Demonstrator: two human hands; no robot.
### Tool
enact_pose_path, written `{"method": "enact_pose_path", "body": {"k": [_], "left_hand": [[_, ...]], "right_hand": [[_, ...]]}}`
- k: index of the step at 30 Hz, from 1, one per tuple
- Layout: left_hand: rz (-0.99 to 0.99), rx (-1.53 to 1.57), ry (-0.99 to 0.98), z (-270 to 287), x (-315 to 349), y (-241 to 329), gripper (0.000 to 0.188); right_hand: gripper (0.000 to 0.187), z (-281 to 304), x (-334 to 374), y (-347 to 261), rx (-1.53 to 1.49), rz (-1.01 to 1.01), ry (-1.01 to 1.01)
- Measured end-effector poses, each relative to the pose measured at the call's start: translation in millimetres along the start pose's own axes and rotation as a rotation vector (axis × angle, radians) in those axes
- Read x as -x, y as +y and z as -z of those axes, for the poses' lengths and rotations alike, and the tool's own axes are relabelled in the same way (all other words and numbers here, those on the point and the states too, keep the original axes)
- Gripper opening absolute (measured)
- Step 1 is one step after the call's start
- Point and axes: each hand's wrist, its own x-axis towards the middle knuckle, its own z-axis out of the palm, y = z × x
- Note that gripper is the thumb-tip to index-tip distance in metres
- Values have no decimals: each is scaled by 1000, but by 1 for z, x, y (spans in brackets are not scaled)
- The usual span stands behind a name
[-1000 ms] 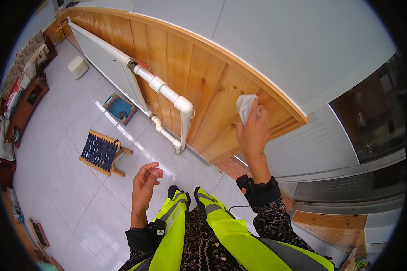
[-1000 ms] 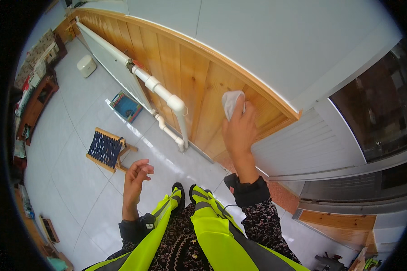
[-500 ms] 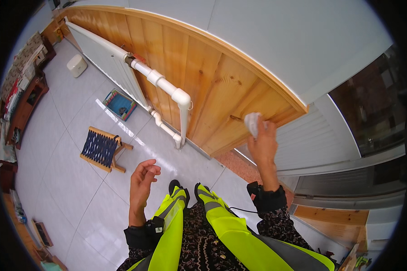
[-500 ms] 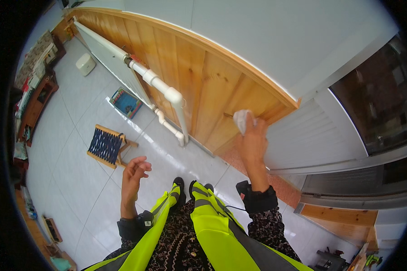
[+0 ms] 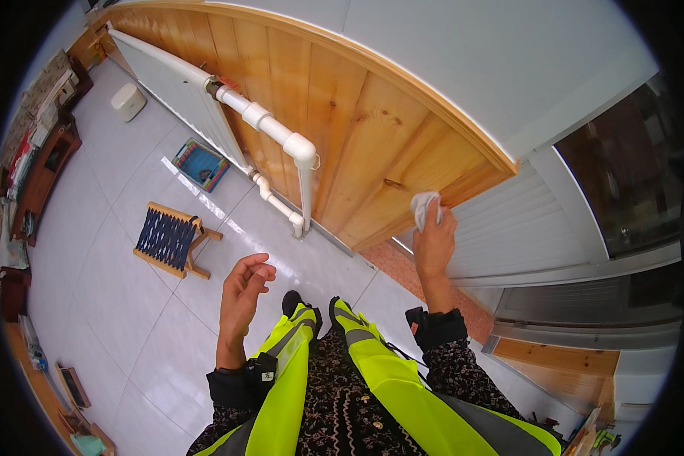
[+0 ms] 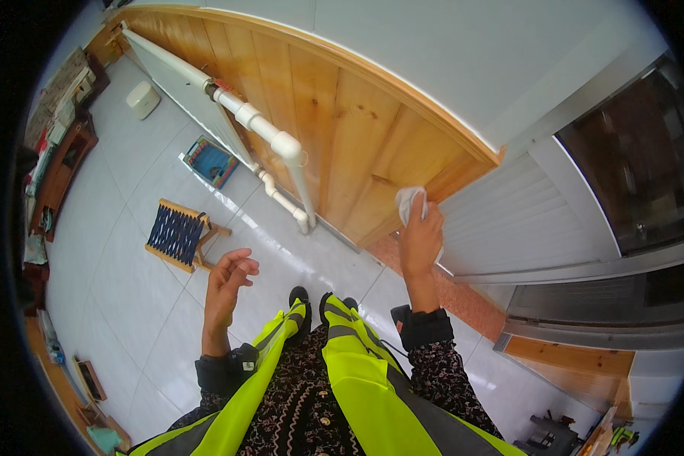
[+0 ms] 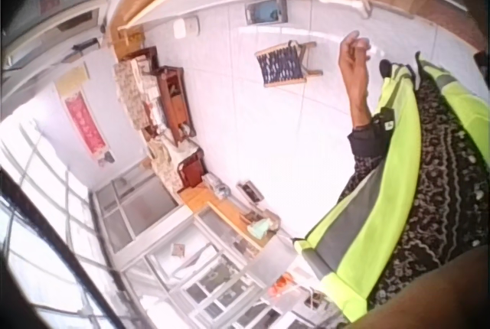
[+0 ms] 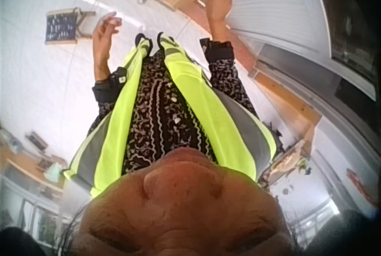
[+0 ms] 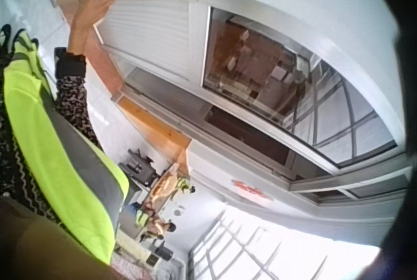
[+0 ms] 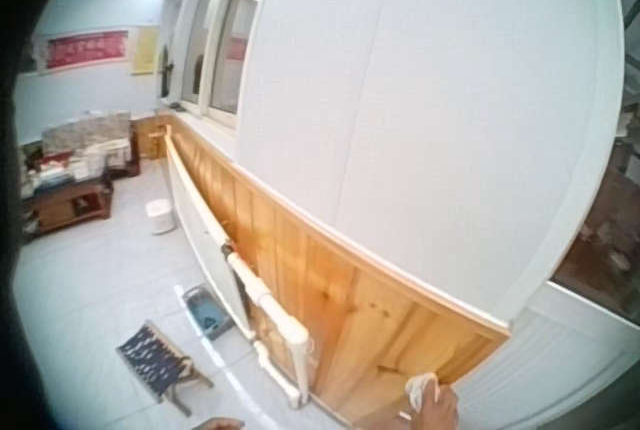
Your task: The person wipes a wooden wall panel, adjacent white wall, and a white pipe with a cloth. They repeatedly fold the cloth and continue wiping different sections of the wall and pipe throughout the clip.
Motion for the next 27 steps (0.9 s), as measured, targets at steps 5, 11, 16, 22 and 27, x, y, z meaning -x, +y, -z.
{"method": "enact_pose_path", "body": {"k": [5, 11, 16, 22, 27], "left_hand": [[-9, 5, 31, 4, 7, 0, 26], [3, -12, 19, -1, 9, -2, 27], [13, -24, -12, -8, 6, -1, 28], [18, -37, 41, -6, 10, 1, 27], [18, -47, 60, -5, 12, 3, 25]], "right_hand": [[56, -9, 21, 15, -366, -127, -329], [57, 50, -15, -8, -612, 63, 124], [51, 76, -47, -22, -123, 141, 388], [45, 10, -25, -17, 81, 238, 339], [41, -32, 12, 16, -85, 255, -81]]}}
